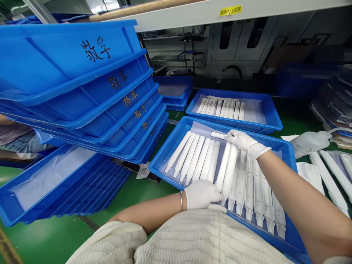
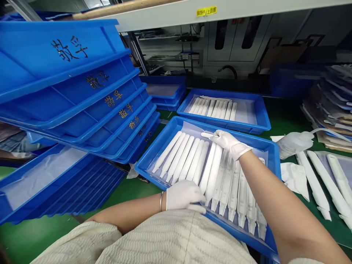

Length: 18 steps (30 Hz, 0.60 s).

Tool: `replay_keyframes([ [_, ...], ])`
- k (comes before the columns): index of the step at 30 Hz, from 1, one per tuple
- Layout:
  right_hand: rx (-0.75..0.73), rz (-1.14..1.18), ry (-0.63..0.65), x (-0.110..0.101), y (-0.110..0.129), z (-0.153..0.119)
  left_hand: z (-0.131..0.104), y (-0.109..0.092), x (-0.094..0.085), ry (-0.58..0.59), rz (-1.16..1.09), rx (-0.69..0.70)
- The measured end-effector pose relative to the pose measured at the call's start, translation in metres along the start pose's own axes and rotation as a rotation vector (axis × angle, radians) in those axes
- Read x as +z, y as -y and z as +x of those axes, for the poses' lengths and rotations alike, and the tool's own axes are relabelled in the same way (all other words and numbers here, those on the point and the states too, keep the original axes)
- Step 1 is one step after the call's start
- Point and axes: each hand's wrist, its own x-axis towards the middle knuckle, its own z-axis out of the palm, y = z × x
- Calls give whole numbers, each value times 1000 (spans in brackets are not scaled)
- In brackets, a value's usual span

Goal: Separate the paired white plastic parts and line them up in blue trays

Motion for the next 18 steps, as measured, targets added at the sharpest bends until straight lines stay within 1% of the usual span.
replay_keyframes([
  [3,-90,213,40,-18,4,-27,5,3,-13,-291,-400,-290],
  [4,-125,297,35,-22,6,-35,9,6,-16,-342,-514,-366],
  [5,-153,368,25,-27,8,-42,13,8,-17,-333,-631,-417],
  [6,-169,423,8,-32,11,-48,18,11,-18,-260,-757,-444],
  [9,-131,559,-46,-50,17,-58,33,17,-16,109,-1112,-447],
  [10,-104,622,-74,-57,18,-59,38,16,-15,188,-1216,-434],
  [11,-81,689,-119,-64,18,-59,42,15,-13,220,-1322,-411],
  [12,-60,743,-172,-71,16,-58,45,12,-12,219,-1432,-382],
  [14,-20,774,-298,-80,11,-56,50,4,-10,186,-1644,-318],
  [16,32,718,-408,-83,4,-53,52,-5,-10,218,-1785,-238],
  [18,74,630,-478,-78,-3,-50,53,-12,-11,266,-1862,-165],
])
